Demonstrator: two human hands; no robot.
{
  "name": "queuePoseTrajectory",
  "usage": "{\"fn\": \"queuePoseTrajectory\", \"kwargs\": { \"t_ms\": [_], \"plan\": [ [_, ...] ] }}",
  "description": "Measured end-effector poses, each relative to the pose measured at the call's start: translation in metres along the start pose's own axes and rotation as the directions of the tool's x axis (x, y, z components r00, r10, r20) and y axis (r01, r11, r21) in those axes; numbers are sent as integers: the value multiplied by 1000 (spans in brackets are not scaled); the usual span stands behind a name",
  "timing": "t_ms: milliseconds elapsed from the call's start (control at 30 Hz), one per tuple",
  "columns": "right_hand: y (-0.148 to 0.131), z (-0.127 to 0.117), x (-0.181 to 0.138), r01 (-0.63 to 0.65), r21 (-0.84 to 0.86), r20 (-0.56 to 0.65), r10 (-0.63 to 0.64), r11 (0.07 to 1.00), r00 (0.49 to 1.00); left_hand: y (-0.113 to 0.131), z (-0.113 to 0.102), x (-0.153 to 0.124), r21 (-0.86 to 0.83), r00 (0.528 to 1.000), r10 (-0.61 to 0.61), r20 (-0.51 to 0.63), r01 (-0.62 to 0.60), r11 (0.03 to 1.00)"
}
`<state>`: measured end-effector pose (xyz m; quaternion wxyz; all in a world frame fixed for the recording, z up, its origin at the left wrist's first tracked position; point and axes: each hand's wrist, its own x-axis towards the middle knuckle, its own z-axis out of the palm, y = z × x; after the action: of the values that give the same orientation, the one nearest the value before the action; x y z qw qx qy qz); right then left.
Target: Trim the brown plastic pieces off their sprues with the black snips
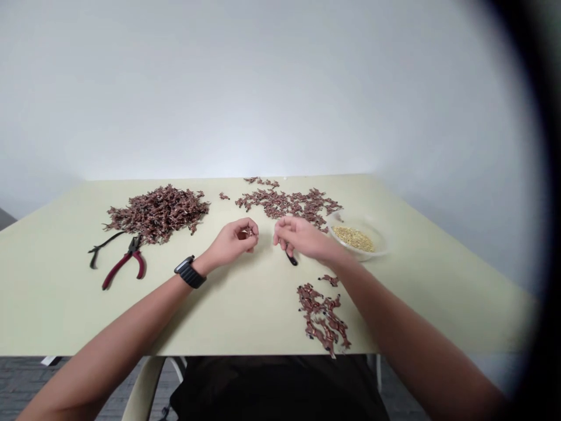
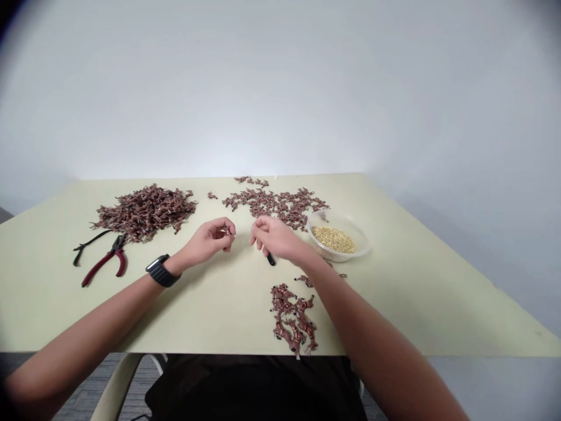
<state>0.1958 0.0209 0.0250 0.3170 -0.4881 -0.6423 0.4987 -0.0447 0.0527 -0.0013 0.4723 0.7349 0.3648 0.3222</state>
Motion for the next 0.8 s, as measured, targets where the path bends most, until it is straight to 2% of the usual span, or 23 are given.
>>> {"fn": "queuePoseTrajectory", "kwargs": {
  "t_ms": [133, 233, 300, 367, 467, 533, 600, 800],
  "plan": [
    [28, 18, 4, -44, 35, 49, 42, 998, 998, 0, 9, -2, -56, 999, -2, -45, 0, 998],
    [36, 22, 5, -71, 118, 50, 65, 991, 997, 2, 14, -3, -24, 1000, 8, 10, -7, 1000],
    [37, 24, 5, -76, 200, 93, 59, 977, 994, 1, 16, -4, 28, 1000, 30, 7, -30, 999],
    [38, 24, 5, -73, 263, 131, 40, 962, 991, -2, 18, -5, 92, 997, 60, -40, -56, 994],
    [38, 24, 5, -57, 271, 95, 33, 961, 995, -13, 12, -1, 186, 983, 76, -167, -45, 981],
    [37, 24, 5, -48, 251, 62, 33, 967, 998, -24, -1, 9, 278, 950, 50, -307, 39, 960],
    [35, 23, 5, -44, 251, 58, 30, 967, 998, -33, -23, 28, 463, 903, 16, -429, 204, 863],
    [24, 27, 2, -52, 283, 85, 29, 958, 996, -44, -100, 118, 606, 864, -25, -504, 374, 702]
  ]
}}
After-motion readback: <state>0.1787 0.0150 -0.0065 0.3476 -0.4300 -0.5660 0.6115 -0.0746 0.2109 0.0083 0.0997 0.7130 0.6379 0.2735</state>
